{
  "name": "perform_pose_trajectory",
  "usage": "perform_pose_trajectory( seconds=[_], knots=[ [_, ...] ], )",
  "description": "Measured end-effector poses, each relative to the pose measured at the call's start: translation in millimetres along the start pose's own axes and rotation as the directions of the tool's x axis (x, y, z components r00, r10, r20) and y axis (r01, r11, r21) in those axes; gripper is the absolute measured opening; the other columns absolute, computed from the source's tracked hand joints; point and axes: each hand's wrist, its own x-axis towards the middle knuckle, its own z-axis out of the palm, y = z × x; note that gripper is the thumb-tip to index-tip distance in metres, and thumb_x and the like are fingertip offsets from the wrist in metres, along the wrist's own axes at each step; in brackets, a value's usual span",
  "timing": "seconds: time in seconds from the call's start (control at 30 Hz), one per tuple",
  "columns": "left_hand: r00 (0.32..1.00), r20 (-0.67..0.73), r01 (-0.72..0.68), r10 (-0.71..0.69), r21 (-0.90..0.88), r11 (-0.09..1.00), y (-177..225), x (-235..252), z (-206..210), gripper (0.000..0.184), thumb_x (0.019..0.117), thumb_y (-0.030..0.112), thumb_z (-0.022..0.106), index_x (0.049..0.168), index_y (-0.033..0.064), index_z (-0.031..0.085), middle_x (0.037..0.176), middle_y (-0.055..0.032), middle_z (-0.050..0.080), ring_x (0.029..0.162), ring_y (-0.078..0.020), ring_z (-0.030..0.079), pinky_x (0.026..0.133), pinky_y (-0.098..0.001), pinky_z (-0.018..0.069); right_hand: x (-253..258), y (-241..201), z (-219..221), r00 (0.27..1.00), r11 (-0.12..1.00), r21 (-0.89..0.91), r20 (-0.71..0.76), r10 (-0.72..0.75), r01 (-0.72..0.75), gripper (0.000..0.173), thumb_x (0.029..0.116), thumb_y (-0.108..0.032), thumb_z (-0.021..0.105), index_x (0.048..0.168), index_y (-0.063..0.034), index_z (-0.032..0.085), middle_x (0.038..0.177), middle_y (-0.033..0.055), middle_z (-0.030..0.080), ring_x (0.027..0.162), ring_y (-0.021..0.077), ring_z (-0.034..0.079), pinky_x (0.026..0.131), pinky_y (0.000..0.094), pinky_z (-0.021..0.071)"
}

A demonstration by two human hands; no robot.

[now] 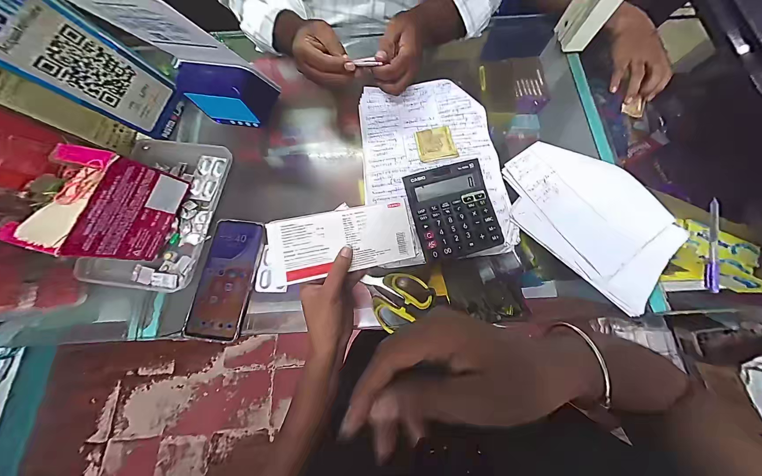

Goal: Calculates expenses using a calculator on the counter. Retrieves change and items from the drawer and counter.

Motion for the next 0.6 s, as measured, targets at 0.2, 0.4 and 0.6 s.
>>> perform_pose_trajectory(
  seconds=[0.2,0.4,0.6],
  knots=[
    [0.992,-0.013,-0.122,0.122,0.028,0.992,-12,3,-1,0.031,0.0911,-0.007,0.064,0.120,-0.0042,0.053,0.094,-0.0132,0.076,0.080,-0.0240,0.076,0.075,-0.0413,0.0657,-66,93,-51,0.785,0.401,-0.873,-0.446,-0.429,-0.277,0.024,0.1025,-0.027,0.061,0.100,-0.0096,0.078,0.078,0.0041,0.068,0.077,0.0146,0.061,0.077,0.0303,0.0480],
    [0.990,0.006,-0.139,0.139,0.015,0.990,-15,6,-4,0.037,0.0898,-0.005,0.067,0.122,-0.0059,0.050,0.095,-0.0143,0.075,0.082,-0.0244,0.076,0.077,-0.0420,0.0652,-67,113,-61,0.779,0.105,-0.885,-0.451,-0.436,-0.454,0.055,0.0979,-0.065,0.051,0.117,-0.0203,0.077,0.091,0.0122,0.062,0.087,0.0277,0.057,0.084,0.0447,0.0414],
    [0.995,0.018,-0.099,0.099,-0.024,0.995,-12,6,-3,0.034,0.0905,-0.007,0.065,0.121,-0.0047,0.050,0.094,-0.0138,0.075,0.081,-0.0238,0.076,0.075,-0.0407,0.0654,-65,119,-61,0.798,0.034,-0.891,-0.421,-0.430,-0.452,0.056,0.0989,-0.064,0.050,0.120,-0.0196,0.076,0.095,0.0161,0.064,0.090,0.0323,0.058,0.084,0.0468,0.0405]
  ],
)
